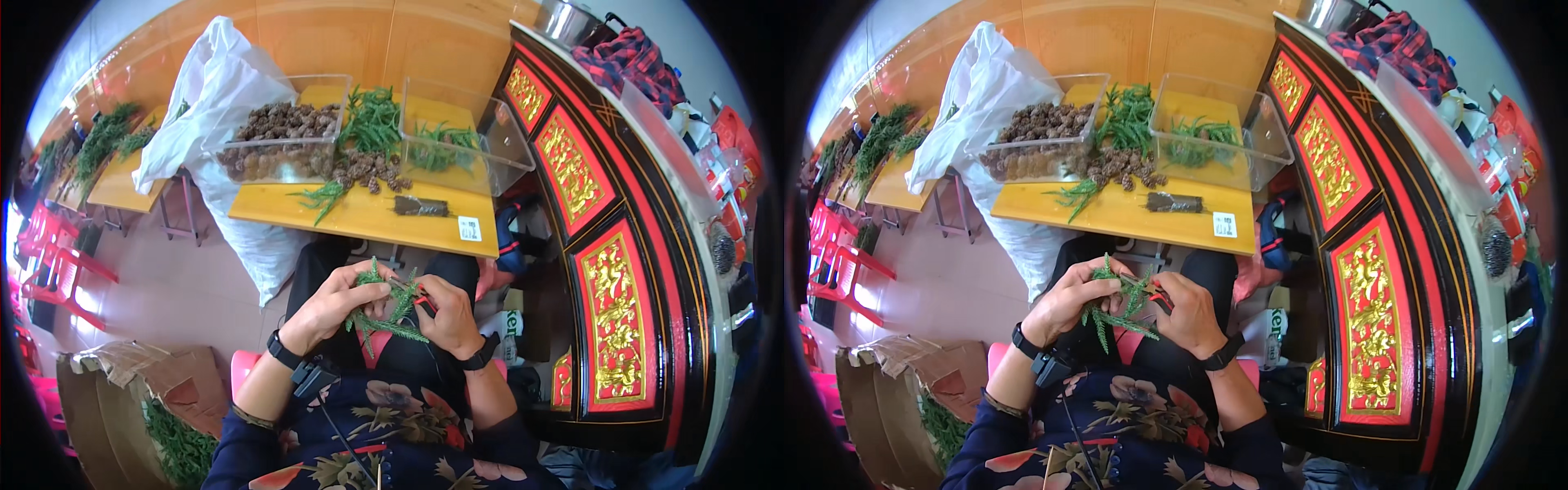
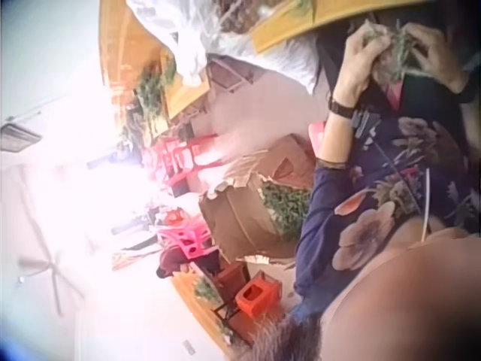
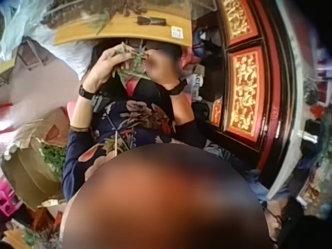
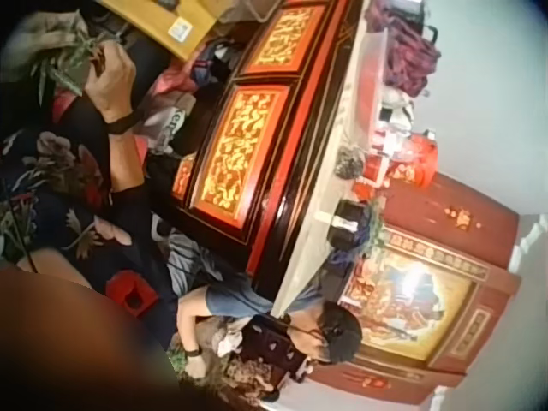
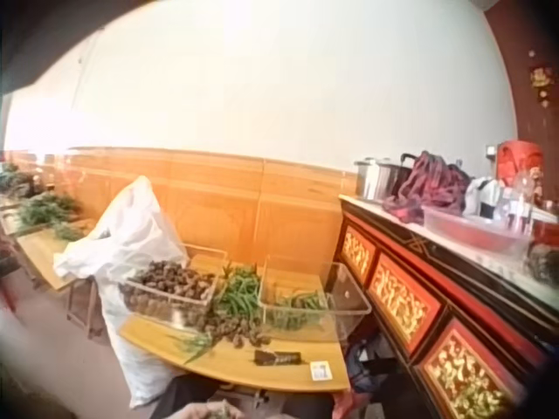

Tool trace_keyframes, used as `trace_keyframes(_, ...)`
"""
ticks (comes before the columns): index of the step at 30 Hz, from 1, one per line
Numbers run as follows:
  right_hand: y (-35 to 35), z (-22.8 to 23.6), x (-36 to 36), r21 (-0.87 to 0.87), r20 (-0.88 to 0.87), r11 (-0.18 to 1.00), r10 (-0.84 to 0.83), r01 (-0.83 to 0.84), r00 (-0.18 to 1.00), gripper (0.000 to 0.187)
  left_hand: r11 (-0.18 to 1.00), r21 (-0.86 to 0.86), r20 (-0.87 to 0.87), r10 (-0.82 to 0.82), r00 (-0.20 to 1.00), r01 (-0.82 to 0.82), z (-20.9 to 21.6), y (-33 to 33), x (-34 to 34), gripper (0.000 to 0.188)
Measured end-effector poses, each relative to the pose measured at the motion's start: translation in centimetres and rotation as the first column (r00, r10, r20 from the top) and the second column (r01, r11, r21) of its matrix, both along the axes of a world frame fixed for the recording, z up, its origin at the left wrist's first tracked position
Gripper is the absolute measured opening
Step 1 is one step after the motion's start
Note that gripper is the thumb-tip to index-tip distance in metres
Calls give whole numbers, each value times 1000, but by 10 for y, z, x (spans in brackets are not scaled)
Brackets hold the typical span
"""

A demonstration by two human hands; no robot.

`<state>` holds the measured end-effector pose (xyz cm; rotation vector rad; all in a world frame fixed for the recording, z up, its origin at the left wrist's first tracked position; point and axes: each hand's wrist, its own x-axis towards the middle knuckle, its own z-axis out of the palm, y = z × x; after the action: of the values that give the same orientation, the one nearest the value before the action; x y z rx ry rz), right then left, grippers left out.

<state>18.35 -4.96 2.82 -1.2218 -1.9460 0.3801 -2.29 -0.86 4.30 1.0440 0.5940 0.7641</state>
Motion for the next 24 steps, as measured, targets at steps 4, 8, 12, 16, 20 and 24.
trace_keyframes(4,-6,3,-6,-28,24,997,-72,72,997,23,977,211,-154,-12,988,45,14,-3,-11,26)
trace_keyframes(8,-9,18,-16,-6,108,995,-99,100,989,24,950,313,-202,59,978,8,12,-10,-23,33)
trace_keyframes(12,-5,46,-33,30,203,998,-58,53,978,22,959,279,-96,84,992,-54,22,-16,-45,39)
trace_keyframes(16,6,71,-43,-53,272,999,16,-1,962,20,945,294,-44,162,986,-143,24,-17,-58,49)
trace_keyframes(20,33,99,-45,-152,289,979,-90,138,953,18,847,409,-48,391,919,-339,19,-17,-74,61)
trace_keyframes(24,121,110,-6,137,300,873,-486,467,821,27,836,350,-20,458,889,-423,14,-8,-83,65)
